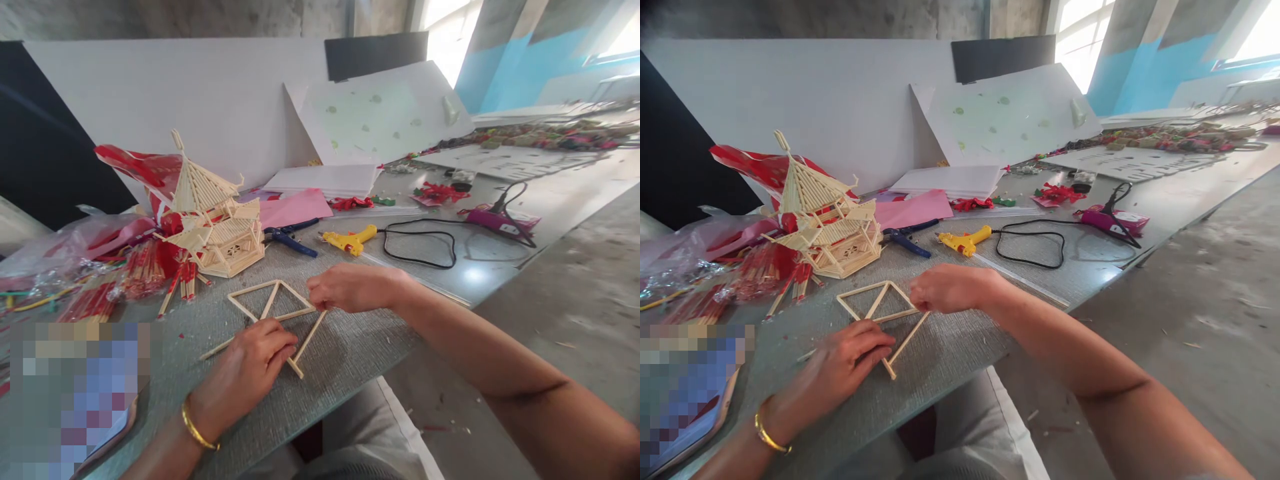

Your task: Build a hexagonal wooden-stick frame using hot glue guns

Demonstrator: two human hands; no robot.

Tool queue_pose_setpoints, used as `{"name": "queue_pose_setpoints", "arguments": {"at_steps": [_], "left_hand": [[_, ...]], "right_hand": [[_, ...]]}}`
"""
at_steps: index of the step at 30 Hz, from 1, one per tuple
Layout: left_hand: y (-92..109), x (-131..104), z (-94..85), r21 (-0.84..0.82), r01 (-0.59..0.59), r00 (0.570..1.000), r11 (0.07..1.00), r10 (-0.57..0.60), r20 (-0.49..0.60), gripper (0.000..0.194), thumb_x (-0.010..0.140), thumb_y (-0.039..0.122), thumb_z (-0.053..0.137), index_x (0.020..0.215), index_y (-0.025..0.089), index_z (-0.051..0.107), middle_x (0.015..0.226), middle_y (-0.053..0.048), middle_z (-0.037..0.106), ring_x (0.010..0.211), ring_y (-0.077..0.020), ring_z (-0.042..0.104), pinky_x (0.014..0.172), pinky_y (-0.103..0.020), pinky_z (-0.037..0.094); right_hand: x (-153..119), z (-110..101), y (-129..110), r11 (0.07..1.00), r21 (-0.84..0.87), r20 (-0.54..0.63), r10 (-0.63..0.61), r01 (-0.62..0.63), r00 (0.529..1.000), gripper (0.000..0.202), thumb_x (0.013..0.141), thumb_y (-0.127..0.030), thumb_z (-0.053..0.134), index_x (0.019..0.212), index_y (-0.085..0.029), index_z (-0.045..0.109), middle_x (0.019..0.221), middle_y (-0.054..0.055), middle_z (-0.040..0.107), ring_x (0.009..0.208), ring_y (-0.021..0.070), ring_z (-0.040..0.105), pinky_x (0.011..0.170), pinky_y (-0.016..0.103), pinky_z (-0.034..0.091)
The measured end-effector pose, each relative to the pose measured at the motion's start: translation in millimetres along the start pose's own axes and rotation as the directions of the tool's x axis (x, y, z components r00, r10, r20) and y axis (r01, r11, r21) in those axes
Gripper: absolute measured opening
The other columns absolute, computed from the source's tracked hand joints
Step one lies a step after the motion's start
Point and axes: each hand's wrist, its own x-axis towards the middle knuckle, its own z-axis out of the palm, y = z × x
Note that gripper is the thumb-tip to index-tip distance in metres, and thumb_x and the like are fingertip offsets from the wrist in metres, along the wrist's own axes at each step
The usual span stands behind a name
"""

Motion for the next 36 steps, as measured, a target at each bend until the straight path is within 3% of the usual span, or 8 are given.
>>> {"name": "queue_pose_setpoints", "arguments": {"at_steps": [5,12,19,24,27,30,32,36], "left_hand": [[-2,-2,-3.6,-0.037,-0.032,0.999,0.999,0.032,-0.011,0.02,0.093,0.019,0.045,0.099,0.021,0.064,0.096,-0.002,0.063,0.088,-0.0141,0.06,0.08,-0.028,0.047],[-2,-3,-4.1,-0.022,-0.039,0.999,0.999,0.039,0.002,0.02,0.093,0.02,0.046,0.098,0.023,0.065,0.095,-0.002,0.064,0.087,-0.0148,0.06,0.078,-0.029,0.048],[3,4,-7.8,-0.027,0.036,0.999,0.999,-0.037,-0.032,0.018,0.091,0.024,0.049,0.094,0.022,0.067,0.09,-0.001,0.065,0.084,-0.0145,0.061,0.077,-0.028,0.047],[28,28,-18.2,0.18,0.203,0.975,0.963,-0.215,0.051,0.02,0.086,0.028,0.053,0.079,0.019,0.07,0.077,-0.003,0.067,0.071,-0.0177,0.062,0.065,-0.03,0.045],[40,46,-13.6,0.303,0.224,0.955,0.926,-0.271,0.12,0.019,0.08,0.031,0.059,0.072,0.019,0.071,0.067,-0.004,0.069,0.067,-0.021,0.064,0.061,-0.031,0.044],[44,57,-4.4,0.356,0.239,0.946,0.903,-0.299,0.123,0.017,0.078,0.027,0.059,0.067,0.019,0.07,0.064,-0.006,0.069,0.066,-0.0231,0.066,0.059,-0.03,0.045],[43,58,-0.5,0.374,0.251,0.943,0.893,-0.314,0.116,0.018,0.077,0.022,0.056,0.066,0.018,0.069,0.063,-0.007,0.069,0.066,-0.0236,0.066,0.059,-0.03,0.045],[43,54,0.8,0.39,0.278,0.934,0.878,-0.342,0.102,0.02,0.076,0.018,0.05,0.067,0.018,0.067,0.067,-0.007,0.07,0.066,-0.0228,0.066,0.06,-0.03,0.046]], "right_hand": [[-1,0,-1,0.999,-0.045,-0.007,0.023,-0.023,1.0,0.014,0.087,-0.017,0.053,0.086,-0.016,0.067,0.085,0.002,0.059,0.068,0.0103,0.048,0.056,0.024,0.026],[1,4,2,1.0,-0.021,-0.017,-0.017,0.016,1.0,0.017,0.086,-0.008,0.05,0.08,-0.016,0.064,0.081,0.001,0.058,0.067,0.0101,0.046,0.056,0.025,0.026],[0,-2,-2,1.0,-0.019,0.028,0.017,-0.017,0.999,0.02,0.083,-0.001,0.047,0.078,-0.015,0.06,0.082,0.001,0.057,0.067,0.0109,0.044,0.056,0.025,0.025],[-3,-3,-2,0.999,-0.042,0.014,0.013,-0.012,1.0,0.02,0.081,-0.002,0.048,0.081,-0.016,0.062,0.085,0.002,0.059,0.069,0.0116,0.046,0.057,0.025,0.025],[-3,-2,-2,0.998,-0.05,0.019,0.036,-0.035,0.999,0.019,0.079,-0.002,0.049,0.08,-0.015,0.063,0.085,0.003,0.061,0.068,0.0118,0.047,0.056,0.025,0.024],[-2,-2,-2,0.997,-0.054,0.03,0.048,-0.047,0.998,0.017,0.077,-0.003,0.052,0.079,-0.015,0.064,0.082,0.003,0.062,0.066,0.0119,0.048,0.054,0.025,0.023],[-2,-4,-2,0.998,-0.062,-0.021,0.022,-0.023,1.0,0.017,0.079,-0.004,0.052,0.08,-0.015,0.064,0.081,0.002,0.062,0.066,0.0118,0.049,0.054,0.025,0.025],[-6,-8,-3,0.998,-0.068,-0.228,-0.024,0.008,0.973,0.019,0.089,-0.009,0.045,0.088,-0.015,0.063,0.088,0.004,0.06,0.078,0.0127,0.053,0.061,0.024,0.033]]}}
